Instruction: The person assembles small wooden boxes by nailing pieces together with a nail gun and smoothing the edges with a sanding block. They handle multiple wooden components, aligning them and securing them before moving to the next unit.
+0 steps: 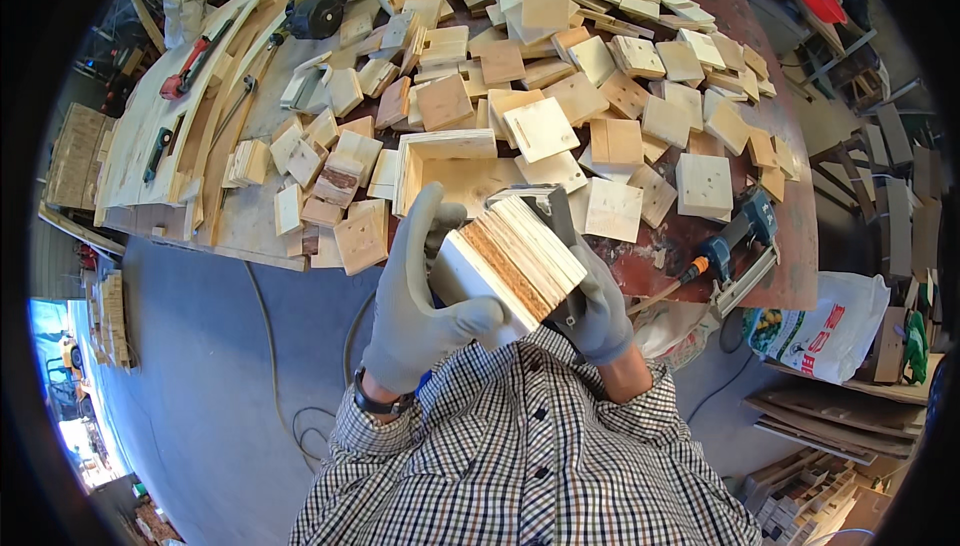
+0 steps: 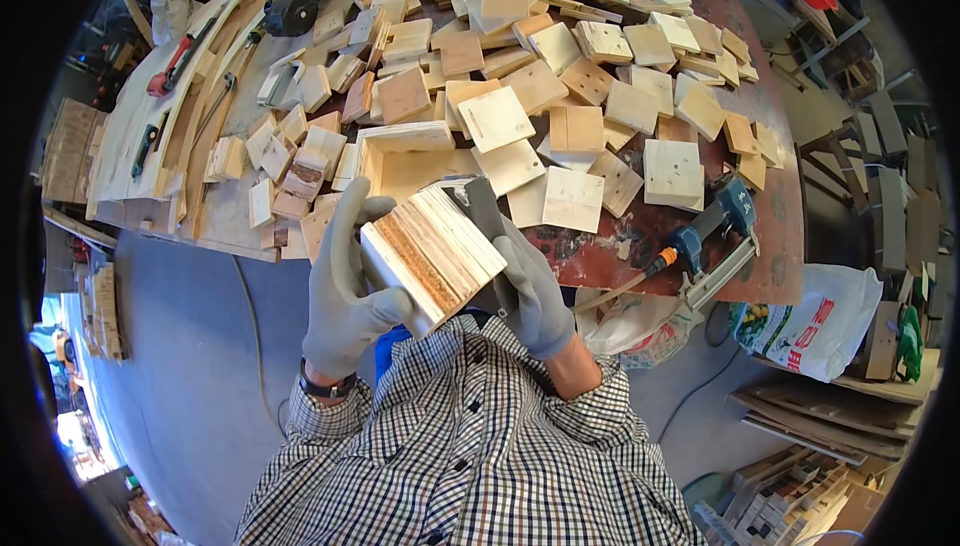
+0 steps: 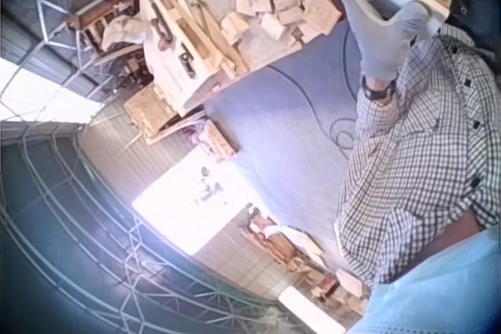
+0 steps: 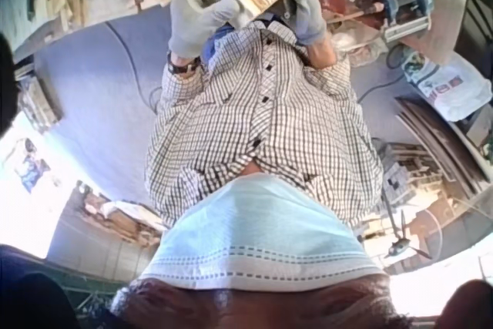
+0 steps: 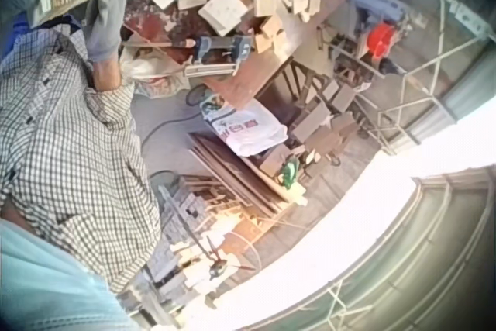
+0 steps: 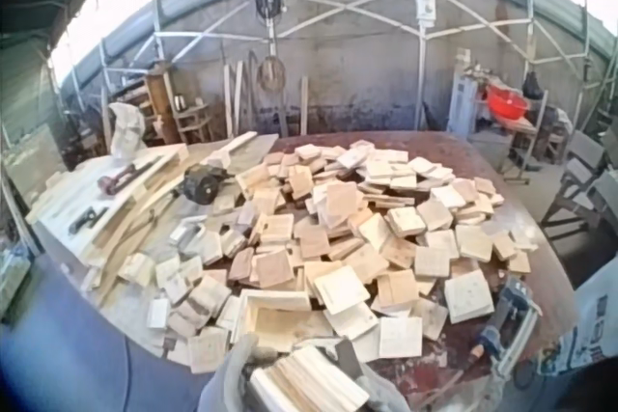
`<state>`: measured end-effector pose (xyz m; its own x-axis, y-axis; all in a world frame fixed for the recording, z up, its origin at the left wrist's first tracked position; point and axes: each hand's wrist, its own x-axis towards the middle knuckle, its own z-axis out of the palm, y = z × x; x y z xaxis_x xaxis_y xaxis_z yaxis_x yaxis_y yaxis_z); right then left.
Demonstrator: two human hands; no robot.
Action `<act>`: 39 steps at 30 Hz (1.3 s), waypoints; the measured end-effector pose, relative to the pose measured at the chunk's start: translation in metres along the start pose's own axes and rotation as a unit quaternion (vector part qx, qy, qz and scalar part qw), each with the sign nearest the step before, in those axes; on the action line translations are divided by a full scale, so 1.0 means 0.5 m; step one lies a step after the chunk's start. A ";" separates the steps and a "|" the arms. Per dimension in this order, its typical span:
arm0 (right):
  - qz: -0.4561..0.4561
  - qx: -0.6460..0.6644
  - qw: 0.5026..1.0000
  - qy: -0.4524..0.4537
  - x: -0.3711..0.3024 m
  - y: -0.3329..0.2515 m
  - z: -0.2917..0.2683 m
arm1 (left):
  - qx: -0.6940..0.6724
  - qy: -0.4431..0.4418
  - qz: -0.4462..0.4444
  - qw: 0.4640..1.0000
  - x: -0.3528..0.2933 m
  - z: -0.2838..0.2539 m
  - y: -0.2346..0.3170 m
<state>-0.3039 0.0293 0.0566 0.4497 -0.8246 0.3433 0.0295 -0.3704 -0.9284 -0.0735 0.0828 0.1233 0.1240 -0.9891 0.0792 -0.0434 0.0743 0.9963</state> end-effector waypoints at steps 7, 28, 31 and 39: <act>0.098 0.152 0.982 0.051 0.032 -0.104 0.001 | -0.227 -0.134 -0.137 0.955 -0.010 -0.003 -0.066; -0.006 -0.240 0.970 0.042 0.058 -0.098 -0.019 | 0.295 0.008 0.237 0.925 -0.022 0.026 -0.013; -0.048 -0.203 0.977 0.049 0.033 -0.100 0.002 | 0.313 0.026 0.238 0.919 -0.017 0.028 -0.006; 0.069 -0.172 0.980 0.076 0.049 -0.013 -0.024 | 0.277 0.061 0.219 0.933 -0.006 0.013 -0.017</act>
<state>-0.3036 0.0066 0.0726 0.2890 -0.9216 0.2592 -0.3375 -0.3514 -0.8733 -0.0797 0.0842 0.1142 0.0851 -0.8548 0.5120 -0.6189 0.3574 0.6995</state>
